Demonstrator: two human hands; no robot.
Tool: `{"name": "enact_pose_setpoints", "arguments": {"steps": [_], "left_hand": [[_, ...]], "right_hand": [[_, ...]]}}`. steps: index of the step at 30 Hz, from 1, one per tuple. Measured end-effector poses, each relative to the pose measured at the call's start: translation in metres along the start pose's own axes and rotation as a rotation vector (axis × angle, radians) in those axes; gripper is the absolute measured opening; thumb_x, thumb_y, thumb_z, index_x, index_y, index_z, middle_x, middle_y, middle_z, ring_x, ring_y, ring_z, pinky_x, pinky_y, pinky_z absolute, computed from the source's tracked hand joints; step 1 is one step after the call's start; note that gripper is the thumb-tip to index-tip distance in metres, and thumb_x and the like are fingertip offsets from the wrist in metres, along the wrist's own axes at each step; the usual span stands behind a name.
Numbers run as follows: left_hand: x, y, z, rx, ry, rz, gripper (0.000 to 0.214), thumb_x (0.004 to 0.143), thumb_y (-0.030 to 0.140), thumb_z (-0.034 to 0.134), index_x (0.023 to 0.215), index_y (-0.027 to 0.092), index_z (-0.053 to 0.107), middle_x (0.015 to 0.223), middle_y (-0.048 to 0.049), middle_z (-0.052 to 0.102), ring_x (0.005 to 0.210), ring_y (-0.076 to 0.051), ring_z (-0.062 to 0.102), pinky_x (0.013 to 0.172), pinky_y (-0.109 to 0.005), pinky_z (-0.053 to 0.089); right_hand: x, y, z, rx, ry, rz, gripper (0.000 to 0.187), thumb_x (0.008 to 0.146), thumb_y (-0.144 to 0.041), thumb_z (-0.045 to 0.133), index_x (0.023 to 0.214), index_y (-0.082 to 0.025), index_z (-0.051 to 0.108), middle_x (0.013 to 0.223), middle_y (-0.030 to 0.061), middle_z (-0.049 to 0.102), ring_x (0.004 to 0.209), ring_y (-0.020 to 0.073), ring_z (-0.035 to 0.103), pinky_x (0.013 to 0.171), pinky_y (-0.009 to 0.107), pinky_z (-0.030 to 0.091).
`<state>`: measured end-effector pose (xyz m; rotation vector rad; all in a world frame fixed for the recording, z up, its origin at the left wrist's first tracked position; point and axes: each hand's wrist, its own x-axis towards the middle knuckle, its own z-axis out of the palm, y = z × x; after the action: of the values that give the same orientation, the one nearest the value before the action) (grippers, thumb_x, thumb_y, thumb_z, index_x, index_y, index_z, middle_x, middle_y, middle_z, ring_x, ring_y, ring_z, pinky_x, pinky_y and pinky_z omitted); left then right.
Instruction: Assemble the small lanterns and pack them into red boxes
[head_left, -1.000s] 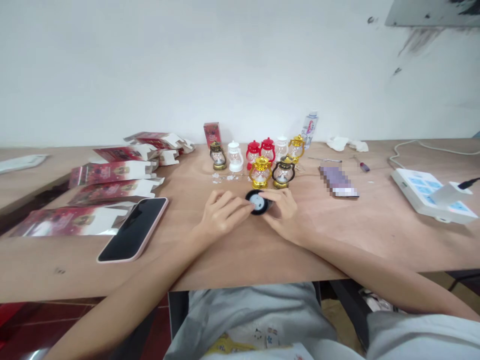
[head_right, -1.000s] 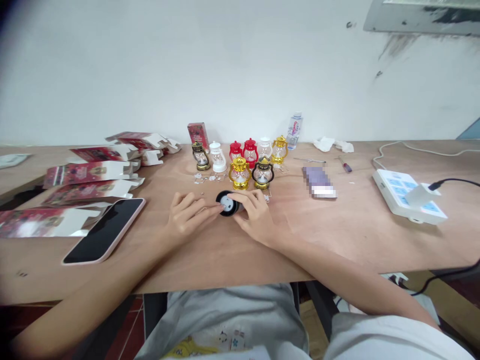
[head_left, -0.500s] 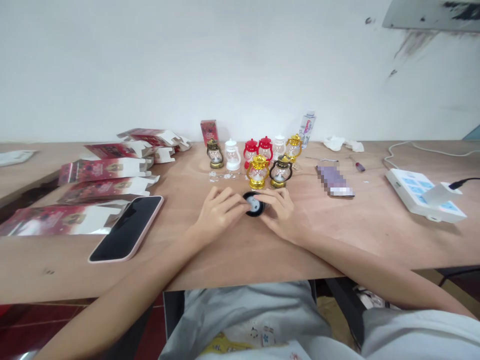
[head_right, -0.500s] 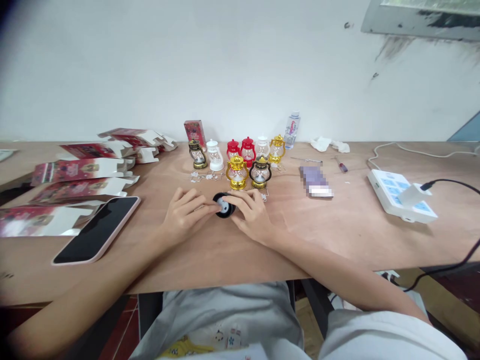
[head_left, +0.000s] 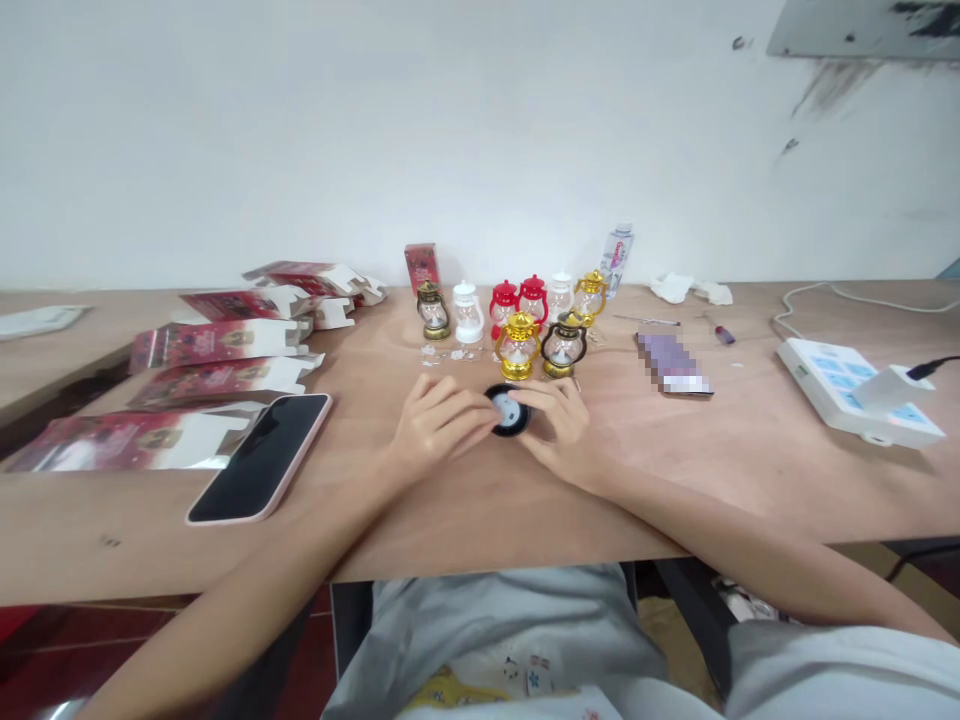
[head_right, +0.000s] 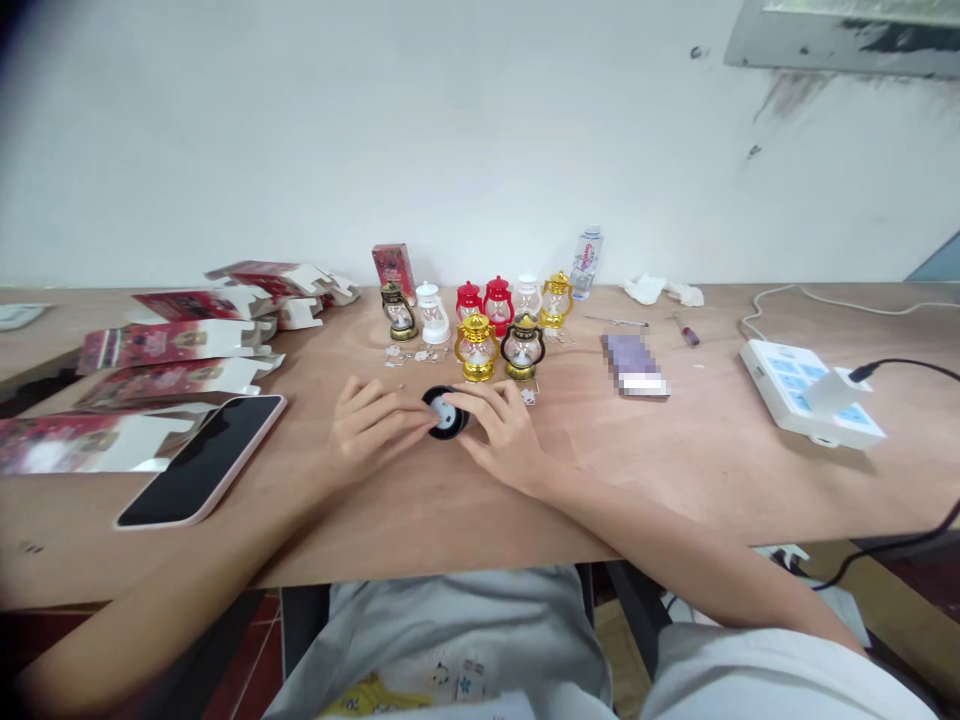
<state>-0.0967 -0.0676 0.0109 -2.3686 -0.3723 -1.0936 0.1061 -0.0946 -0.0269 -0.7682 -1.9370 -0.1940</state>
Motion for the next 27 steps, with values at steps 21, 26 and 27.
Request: {"name": "enact_pose_setpoints", "arguments": {"steps": [21, 26, 27], "left_hand": [[-0.0054, -0.0036, 0.005, -0.003, 0.017, 0.014, 0.022, 0.084, 0.029, 0.065, 0.104, 0.022, 0.06, 0.091, -0.0052, 0.07, 0.077, -0.014, 0.06, 0.067, -0.028, 0.04], [-0.0086, 0.0, 0.0078, -0.147, 0.014, -0.084, 0.025, 0.084, 0.024, 0.063, 0.108, 0.017, 0.057, 0.095, -0.0093, 0.065, 0.089, -0.016, 0.062, 0.076, -0.028, 0.051], [-0.0093, 0.0006, 0.008, -0.16, 0.021, -0.096, 0.028, 0.084, 0.024, 0.063, 0.11, 0.016, 0.056, 0.096, -0.0095, 0.064, 0.09, -0.016, 0.062, 0.076, -0.028, 0.052]], "right_hand": [[-0.0052, -0.0003, 0.0043, 0.112, 0.033, 0.213, 0.057, 0.081, -0.025, 0.065, 0.132, -0.027, 0.042, 0.117, 0.0082, 0.063, 0.102, 0.0236, 0.059, 0.085, 0.041, 0.052], [-0.0046, 0.001, 0.0066, 0.21, 0.037, 0.242, 0.058, 0.08, -0.028, 0.066, 0.132, -0.025, 0.04, 0.121, 0.0109, 0.059, 0.112, 0.0236, 0.058, 0.095, 0.042, 0.049], [-0.0038, 0.0012, 0.0068, 0.228, 0.036, 0.257, 0.06, 0.079, -0.03, 0.068, 0.132, -0.024, 0.04, 0.122, 0.0115, 0.058, 0.112, 0.0236, 0.057, 0.095, 0.041, 0.049]]}}
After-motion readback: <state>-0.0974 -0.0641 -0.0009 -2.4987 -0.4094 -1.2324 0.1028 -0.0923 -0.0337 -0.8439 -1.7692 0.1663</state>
